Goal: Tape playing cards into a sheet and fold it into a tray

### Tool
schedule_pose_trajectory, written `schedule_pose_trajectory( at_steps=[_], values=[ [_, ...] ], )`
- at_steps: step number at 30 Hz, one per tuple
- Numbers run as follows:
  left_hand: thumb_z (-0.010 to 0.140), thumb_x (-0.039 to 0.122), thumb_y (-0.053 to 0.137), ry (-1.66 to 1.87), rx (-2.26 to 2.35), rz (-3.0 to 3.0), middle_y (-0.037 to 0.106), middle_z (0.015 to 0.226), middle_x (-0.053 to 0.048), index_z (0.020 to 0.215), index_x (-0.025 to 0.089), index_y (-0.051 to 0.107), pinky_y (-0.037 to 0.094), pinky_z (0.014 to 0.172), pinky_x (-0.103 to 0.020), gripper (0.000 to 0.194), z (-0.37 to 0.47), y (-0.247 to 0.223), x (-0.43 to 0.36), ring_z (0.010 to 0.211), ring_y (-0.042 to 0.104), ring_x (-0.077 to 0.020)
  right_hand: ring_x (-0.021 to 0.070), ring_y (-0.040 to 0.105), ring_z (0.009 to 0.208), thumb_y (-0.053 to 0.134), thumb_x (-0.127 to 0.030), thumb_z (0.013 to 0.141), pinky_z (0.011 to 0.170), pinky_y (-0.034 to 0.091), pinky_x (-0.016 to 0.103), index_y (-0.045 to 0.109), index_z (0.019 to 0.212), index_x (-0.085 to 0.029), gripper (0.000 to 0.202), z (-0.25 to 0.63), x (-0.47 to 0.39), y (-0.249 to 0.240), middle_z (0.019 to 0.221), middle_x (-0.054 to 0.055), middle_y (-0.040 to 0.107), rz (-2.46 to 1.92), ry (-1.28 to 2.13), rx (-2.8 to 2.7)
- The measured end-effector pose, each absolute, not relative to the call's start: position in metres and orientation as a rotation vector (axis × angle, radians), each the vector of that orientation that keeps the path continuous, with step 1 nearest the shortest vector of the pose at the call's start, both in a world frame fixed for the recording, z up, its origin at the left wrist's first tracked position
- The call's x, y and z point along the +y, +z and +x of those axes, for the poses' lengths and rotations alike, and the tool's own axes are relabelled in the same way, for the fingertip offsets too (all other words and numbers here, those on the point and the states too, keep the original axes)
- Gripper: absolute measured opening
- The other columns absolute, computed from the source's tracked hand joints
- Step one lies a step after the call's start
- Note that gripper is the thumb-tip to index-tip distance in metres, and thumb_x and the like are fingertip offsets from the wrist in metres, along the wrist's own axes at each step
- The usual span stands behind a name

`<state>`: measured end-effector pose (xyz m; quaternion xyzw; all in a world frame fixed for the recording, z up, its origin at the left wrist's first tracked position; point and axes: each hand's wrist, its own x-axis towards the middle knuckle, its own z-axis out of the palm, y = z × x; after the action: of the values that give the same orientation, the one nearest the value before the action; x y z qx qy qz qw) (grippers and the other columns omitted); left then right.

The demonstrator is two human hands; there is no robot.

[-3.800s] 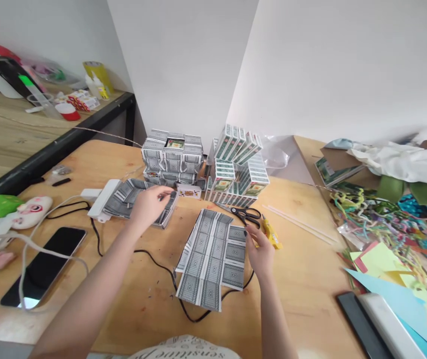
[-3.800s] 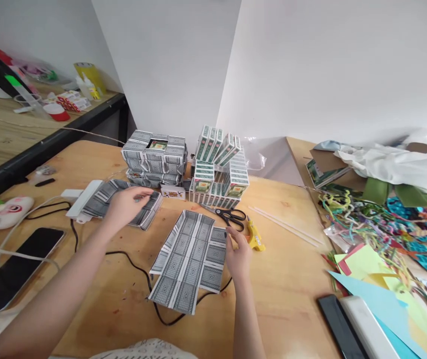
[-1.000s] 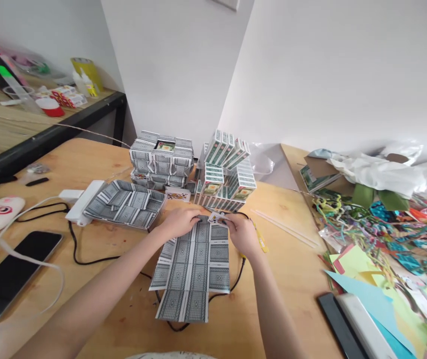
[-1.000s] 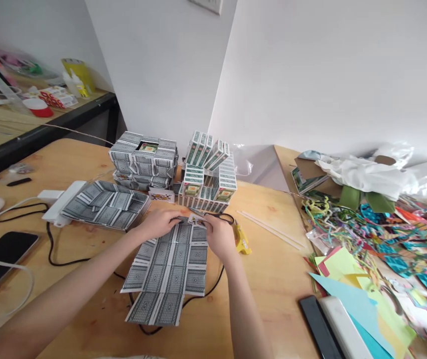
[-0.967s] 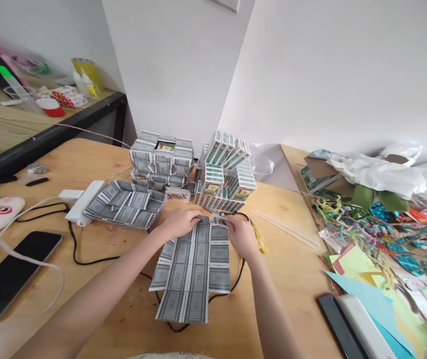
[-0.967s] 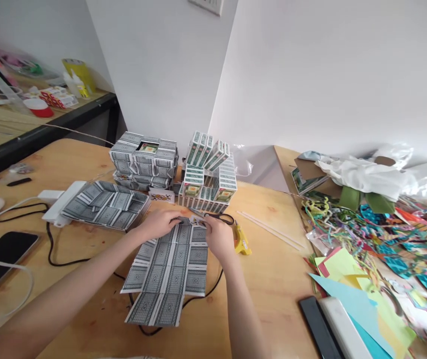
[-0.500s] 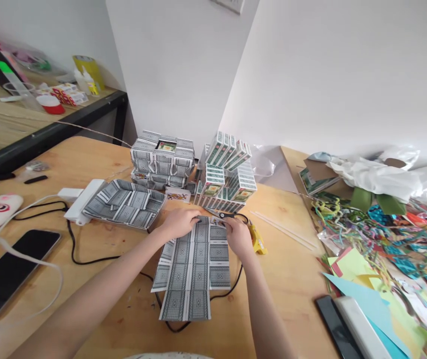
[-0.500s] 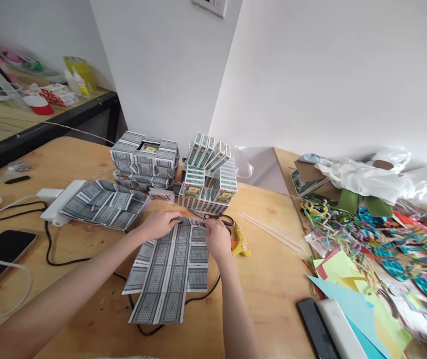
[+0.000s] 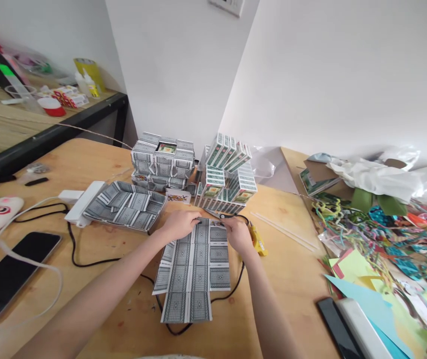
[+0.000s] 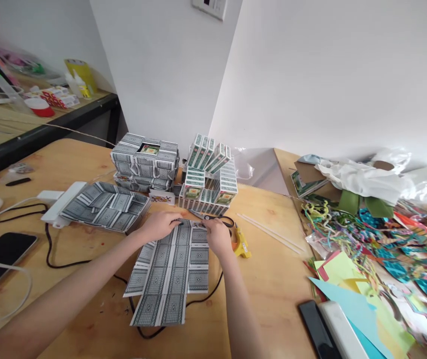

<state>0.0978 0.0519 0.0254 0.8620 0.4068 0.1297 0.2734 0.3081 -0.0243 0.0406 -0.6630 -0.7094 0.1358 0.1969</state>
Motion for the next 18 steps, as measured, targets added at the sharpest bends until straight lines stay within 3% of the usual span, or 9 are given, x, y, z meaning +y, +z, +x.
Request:
schedule_pose_trajectory(
  at_steps=[9,18],
  values=[
    [0.084,0.031,0.042,0.292,1.107,2.437,0.068,0.086,-0.003,0.093,0.026,0.064,0.039,0.056,-0.028,0.024,0.102,0.025,0.051,0.075,0.060,-0.0215,0.0187,0.060,0.081,0.038,-0.002,0.073,0.073,0.044,0.026,0.070,0.084,-0.021,0.038,0.304,-0.014,0.051,0.082,0.006,0.069,-1.811,0.383,-2.126],
    [0.084,0.029,0.040,0.318,1.102,2.432,0.068,0.085,-0.005,0.091,0.025,0.065,0.041,0.060,-0.030,0.026,0.104,0.024,0.050,0.074,0.061,-0.0227,0.0174,0.061,0.077,0.040,-0.008,0.079,0.070,0.046,0.027,0.070,0.086,-0.020,0.034,0.312,-0.007,0.028,0.079,0.005,0.069,-1.685,0.499,-1.951]
  ],
)
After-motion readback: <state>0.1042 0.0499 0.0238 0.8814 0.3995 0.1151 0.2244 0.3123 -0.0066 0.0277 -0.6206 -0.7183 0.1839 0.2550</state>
